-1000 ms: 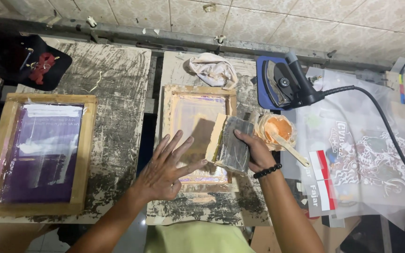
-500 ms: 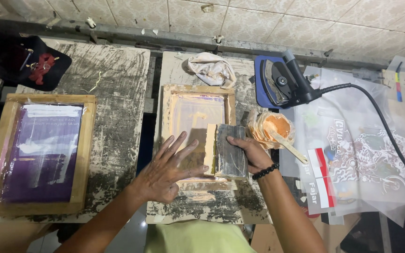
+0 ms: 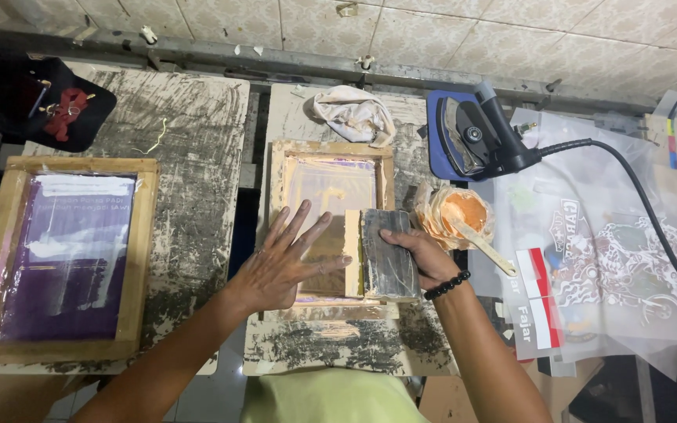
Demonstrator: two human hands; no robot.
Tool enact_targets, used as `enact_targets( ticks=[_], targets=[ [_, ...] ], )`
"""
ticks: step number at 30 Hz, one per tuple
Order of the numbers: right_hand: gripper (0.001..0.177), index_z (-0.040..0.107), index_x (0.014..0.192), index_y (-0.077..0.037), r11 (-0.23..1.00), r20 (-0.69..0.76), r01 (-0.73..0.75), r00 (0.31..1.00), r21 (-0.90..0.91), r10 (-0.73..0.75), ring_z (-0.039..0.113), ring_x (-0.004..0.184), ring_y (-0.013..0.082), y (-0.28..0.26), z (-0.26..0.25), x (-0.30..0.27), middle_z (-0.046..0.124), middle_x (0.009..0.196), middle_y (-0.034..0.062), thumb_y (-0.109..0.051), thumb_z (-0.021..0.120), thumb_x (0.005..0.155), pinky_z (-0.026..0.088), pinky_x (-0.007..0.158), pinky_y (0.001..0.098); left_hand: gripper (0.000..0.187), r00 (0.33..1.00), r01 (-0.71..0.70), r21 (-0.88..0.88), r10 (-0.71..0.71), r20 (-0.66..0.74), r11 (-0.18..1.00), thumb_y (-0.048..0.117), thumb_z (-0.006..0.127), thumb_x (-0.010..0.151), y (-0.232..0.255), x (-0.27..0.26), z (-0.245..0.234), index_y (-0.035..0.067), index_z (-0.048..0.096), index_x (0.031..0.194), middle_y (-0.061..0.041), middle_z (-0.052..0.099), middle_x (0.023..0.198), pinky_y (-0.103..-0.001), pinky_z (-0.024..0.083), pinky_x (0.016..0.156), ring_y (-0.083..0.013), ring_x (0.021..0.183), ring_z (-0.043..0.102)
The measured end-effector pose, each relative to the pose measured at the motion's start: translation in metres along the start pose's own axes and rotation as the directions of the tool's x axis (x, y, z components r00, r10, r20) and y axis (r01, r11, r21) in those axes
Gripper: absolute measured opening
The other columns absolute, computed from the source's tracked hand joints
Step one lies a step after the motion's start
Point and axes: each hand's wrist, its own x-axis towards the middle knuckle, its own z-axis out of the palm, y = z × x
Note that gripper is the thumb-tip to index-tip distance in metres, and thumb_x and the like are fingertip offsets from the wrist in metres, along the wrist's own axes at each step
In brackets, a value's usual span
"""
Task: The person uses a squeegee to spread orange ink across a screen printing frame placed over a purple fabric. They repeatedly pull the squeegee across the screen to ensure even ink coverage, then lift the frame to reveal the printed design on the fabric.
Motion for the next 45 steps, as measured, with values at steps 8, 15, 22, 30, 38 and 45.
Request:
enact_targets(
  ticks=[8, 15, 22, 30, 38, 45],
  targets=[
    [0.028, 0.067, 0.096, 0.009, 1.0, -0.024, -0.002, 1.0, 0.012, 0.002, 0.076, 0.07, 0.0325, 0.002, -0.009, 0.012, 0.072, 0.081, 0.0235, -0.011, 0.081, 0.082, 0.063, 0.06, 0.0455, 0.115, 0.999, 0.032, 0.023, -0.033, 0.036, 0.999, -0.006, 0.048, 0.061, -0.016, 0.016, 0.012, 0.054, 0.033, 0.158, -0.014, 0.017, 0.175, -0.068, 0.018, 0.122, -0.0499, 0.159, 0.011],
    [0.03, 0.065, 0.093, 0.011, 1.0, -0.024, 0.013, 1.0, 0.003, -0.013, 0.075, 0.068, 0.0344, -0.002, -0.015, 0.021, 0.071, 0.079, 0.0261, -0.01, 0.083, 0.081, 0.063, 0.058, 0.0463, 0.119, 0.995, 0.061, 0.035, -0.064, 0.082, 0.998, -0.009, 0.052, 0.059, -0.038, 0.033, 0.014, 0.054, 0.033, 0.159, -0.012, 0.012, 0.176, -0.069, 0.015, 0.122, -0.0495, 0.159, 0.007],
    [0.028, 0.066, 0.091, 0.01, 1.0, -0.029, 0.018, 0.999, -0.024, -0.019, 0.075, 0.065, 0.0316, 0.029, -0.045, 0.055, 0.071, 0.076, 0.0223, -0.009, 0.083, 0.08, 0.063, 0.057, 0.0433, 0.119, 0.968, 0.12, 0.076, -0.134, 0.211, 0.99, -0.01, 0.06, 0.056, -0.058, 0.046, 0.035, 0.049, 0.037, 0.157, -0.012, 0.007, 0.177, -0.07, 0.014, 0.122, -0.0497, 0.159, 0.006],
    [0.025, 0.067, 0.088, 0.008, 0.996, -0.073, 0.076, 0.994, -0.053, -0.079, 0.075, 0.064, 0.0307, 0.025, -0.06, 0.024, 0.069, 0.072, 0.0201, -0.01, 0.083, 0.08, 0.063, 0.056, 0.0441, 0.098, 0.771, 0.556, -0.21, -0.405, 0.492, 0.804, -0.002, 0.062, 0.073, -0.054, 0.064, 0.03, 0.031, 0.041, 0.163, -0.01, 0.052, 0.099, -0.048, 0.046, 0.075, -0.0357, 0.085, 0.054],
    [0.021, 0.068, 0.088, 0.007, 0.992, -0.086, 0.118, 0.989, -0.049, -0.122, 0.074, 0.063, 0.0303, 0.011, -0.052, 0.003, 0.069, 0.072, 0.0204, -0.007, 0.082, 0.081, 0.063, 0.056, 0.0434, 0.098, 0.503, 0.856, -0.362, -0.436, 0.746, 0.368, 0.011, 0.067, 0.063, -0.05, 0.081, 0.071, 0.049, 0.05, 0.152, -0.011, 0.078, 0.097, -0.041, 0.055, 0.072, -0.0311, 0.079, 0.077],
    [0.018, 0.068, 0.086, 0.005, 0.99, -0.062, 0.131, 0.989, -0.061, -0.134, 0.074, 0.062, 0.0274, 0.006, -0.041, -0.01, 0.068, 0.07, 0.0165, -0.007, 0.081, 0.081, 0.062, 0.055, 0.0408, 0.102, 0.435, 0.875, -0.271, -0.404, 0.805, 0.401, 0.009, 0.065, 0.074, -0.043, 0.097, 0.057, 0.046, 0.028, 0.162, -0.03, 0.061, 0.14, -0.056, 0.058, 0.088, -0.0472, 0.116, 0.069]
  ],
)
